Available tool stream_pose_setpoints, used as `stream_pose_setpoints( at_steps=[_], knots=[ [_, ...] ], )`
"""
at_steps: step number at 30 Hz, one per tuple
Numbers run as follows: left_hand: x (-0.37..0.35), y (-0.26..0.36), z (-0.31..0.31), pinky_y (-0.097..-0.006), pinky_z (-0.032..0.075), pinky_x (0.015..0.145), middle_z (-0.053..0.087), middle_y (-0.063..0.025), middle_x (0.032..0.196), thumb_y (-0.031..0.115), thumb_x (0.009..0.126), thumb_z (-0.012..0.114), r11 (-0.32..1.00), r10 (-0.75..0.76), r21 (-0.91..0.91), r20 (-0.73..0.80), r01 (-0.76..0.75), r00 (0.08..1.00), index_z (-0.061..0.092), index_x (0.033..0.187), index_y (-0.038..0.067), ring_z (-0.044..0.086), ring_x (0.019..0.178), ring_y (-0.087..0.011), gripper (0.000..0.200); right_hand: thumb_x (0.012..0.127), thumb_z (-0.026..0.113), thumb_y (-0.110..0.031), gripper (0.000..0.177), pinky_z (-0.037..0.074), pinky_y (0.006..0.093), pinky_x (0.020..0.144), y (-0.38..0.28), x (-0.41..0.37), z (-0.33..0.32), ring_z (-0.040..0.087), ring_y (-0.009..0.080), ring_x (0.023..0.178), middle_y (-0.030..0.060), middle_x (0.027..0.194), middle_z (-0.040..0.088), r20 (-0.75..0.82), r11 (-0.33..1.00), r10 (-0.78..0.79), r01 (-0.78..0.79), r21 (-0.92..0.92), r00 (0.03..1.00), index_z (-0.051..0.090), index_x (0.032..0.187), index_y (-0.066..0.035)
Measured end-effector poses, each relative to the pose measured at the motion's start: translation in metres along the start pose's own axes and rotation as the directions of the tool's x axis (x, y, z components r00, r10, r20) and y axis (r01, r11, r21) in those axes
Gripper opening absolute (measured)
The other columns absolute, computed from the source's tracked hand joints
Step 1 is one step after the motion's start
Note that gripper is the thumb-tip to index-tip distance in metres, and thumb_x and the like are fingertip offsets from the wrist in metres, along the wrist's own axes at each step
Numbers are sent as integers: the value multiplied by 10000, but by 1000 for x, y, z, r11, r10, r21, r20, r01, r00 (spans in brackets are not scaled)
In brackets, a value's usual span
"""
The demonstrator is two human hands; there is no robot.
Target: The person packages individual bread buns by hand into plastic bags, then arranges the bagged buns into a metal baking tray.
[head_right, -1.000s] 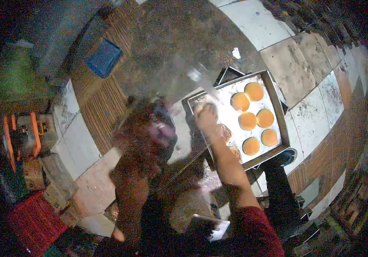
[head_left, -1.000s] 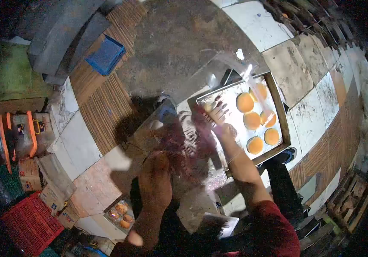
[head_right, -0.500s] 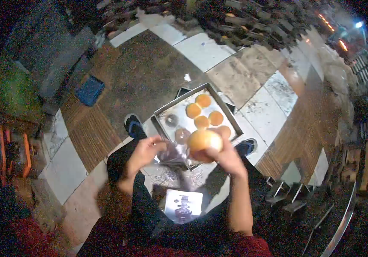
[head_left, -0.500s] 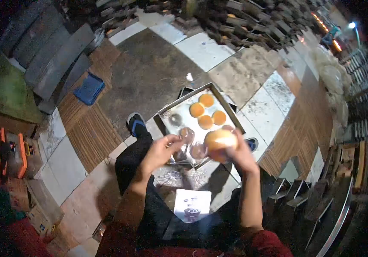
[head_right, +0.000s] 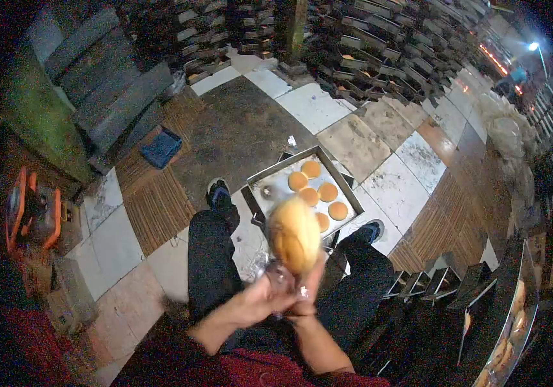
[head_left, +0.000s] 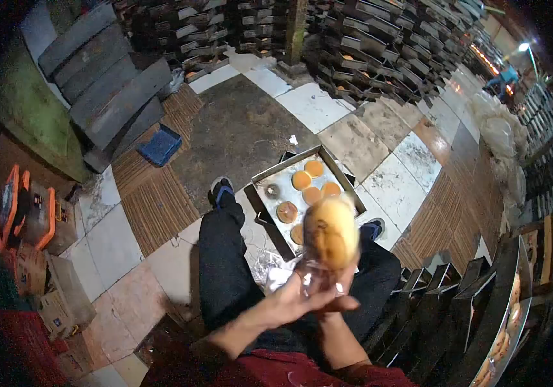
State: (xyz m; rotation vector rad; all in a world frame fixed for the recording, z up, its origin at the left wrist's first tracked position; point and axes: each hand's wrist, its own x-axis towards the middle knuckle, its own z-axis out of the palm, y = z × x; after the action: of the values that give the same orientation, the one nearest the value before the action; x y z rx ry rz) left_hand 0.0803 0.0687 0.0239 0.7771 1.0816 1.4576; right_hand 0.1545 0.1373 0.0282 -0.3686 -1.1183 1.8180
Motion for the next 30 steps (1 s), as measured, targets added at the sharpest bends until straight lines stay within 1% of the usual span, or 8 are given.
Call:
stream_pose_setpoints(
  at_steps=[1, 4, 8, 12, 17, 21, 26, 30],
  knots=[
    [-11, 0, 12, -408, 286, 1016, 261, -122, 1380, 104, 758, 674, 916, -88, -379, 118, 127, 989, 67, 1389, 96, 350, 1234, -243, 876, 660, 607, -661, 1085, 243, 435, 1039, -3, 4, -4, 329, 328, 1230, 195, 1361, 280, 55, 992, -127, 125, 32, 990, 97, 1377, -27],
    [-11, 0, -25, -385, 377, 956, 320, -121, 1354, 201, 810, 628, 857, 306, -322, -309, -402, 901, 181, 1369, 74, 408, 1187, -237, 727, 611, 705, -517, 1014, 284, 455, 1007, -9, 2, 1, 326, 387, 1222, 237, 1327, 307, 375, 834, 112, 118, -540, 920, 225, 1325, 21],
    [-3, -19, -58, -407, 458, 868, 559, -131, 1113, 556, 865, 383, 691, -265, -707, -441, -151, 857, 498, 1147, 32, 558, 993, -261, 606, 671, 676, -311, 664, 356, 483, 921, -12, -21, 21, 407, 423, 1112, 247, 1185, 431, 704, 238, 353, 669, -704, 616, 416, 1190, 12],
    [-5, -38, -67, -398, 462, 852, 581, -137, 1064, 601, 827, 416, 457, -400, -878, -349, -146, 848, 536, 1098, 43, 579, 941, -265, 632, 647, 565, -125, 253, 405, 420, 712, 19, -21, 7, 470, 302, 807, 130, 848, 488, 656, -15, 96, 660, -751, 748, 510, 875, -30],
    [6, -28, -70, -536, 431, 870, 533, -169, 1137, 615, 794, 455, 577, -198, -777, -432, -252, 880, 493, 1117, 16, 556, 967, -378, 682, 602, 593, -123, 330, 382, 382, 663, -16, -50, 40, 479, 263, 792, 103, 833, 481, 849, 336, 136, 783, -524, 510, 559, 917, -29],
    [-7, 62, -44, -578, 408, 879, 507, -112, 1196, 582, 832, 420, 465, 188, -709, -507, -531, 841, 497, 1133, 104, 491, 1087, -361, 571, 663, 718, -126, 250, 369, 346, 709, -59, -42, 41, 470, 204, 835, 71, 852, 520, 566, 190, -76, 569, -800, 821, 638, 884, -40],
    [-3, 64, -58, -528, 452, 850, 530, -106, 1156, 541, 861, 394, 498, 290, -642, -511, -584, 809, 522, 1096, 79, 499, 1072, -356, 534, 743, 666, -45, 171, 446, 305, 592, -22, -35, 10, 565, 263, 681, 113, 775, 574, 385, 804, 316, -30, -594, 867, 548, 863, -16],
    [-6, 58, -60, -519, 481, 788, 579, -104, 1047, 505, 862, 423, 468, 169, -685, -551, -559, 817, 548, 1051, 89, 538, 1022, -329, 474, 769, 638, -41, 173, 423, 302, 527, -6, -33, 1, 516, 244, 584, 120, 682, 527, 632, 396, 88, 555, -732, 770, 487, 846, -4]
  ],
)
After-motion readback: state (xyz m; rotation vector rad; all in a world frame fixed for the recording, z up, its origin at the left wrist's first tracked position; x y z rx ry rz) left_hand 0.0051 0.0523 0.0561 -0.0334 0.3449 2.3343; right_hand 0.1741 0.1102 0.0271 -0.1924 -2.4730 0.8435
